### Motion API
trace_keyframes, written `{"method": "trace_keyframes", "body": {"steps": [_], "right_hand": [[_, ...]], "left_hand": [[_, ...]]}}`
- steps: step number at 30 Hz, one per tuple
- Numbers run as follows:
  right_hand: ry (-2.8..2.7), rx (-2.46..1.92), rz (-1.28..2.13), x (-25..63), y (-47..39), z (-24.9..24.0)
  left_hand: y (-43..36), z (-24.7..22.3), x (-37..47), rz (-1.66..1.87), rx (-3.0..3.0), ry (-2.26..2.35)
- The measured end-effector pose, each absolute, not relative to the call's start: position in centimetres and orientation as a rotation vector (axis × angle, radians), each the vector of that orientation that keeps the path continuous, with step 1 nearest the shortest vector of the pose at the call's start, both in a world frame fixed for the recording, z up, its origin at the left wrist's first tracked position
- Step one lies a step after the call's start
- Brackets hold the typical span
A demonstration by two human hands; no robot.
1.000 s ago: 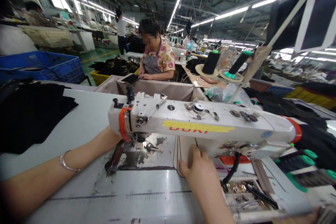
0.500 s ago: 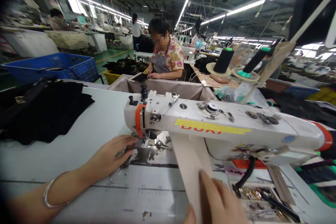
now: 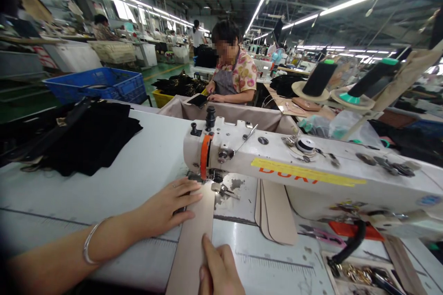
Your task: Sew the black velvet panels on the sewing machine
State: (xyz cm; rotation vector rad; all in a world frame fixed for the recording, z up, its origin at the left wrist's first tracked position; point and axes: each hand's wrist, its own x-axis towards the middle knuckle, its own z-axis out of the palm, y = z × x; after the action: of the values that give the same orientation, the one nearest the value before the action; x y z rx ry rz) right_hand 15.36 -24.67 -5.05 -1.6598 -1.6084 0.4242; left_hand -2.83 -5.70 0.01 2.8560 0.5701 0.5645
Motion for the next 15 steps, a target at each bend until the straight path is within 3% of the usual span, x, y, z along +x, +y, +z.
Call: {"method": "trace_keyframes", "body": {"steps": [15], "right_hand": [[-1.536,-1.688,0.605,15.6,-21.7,-3.6]], "left_hand": [[-4.5,-0.4,-2.1,0.505,2.832,0.676]]}}
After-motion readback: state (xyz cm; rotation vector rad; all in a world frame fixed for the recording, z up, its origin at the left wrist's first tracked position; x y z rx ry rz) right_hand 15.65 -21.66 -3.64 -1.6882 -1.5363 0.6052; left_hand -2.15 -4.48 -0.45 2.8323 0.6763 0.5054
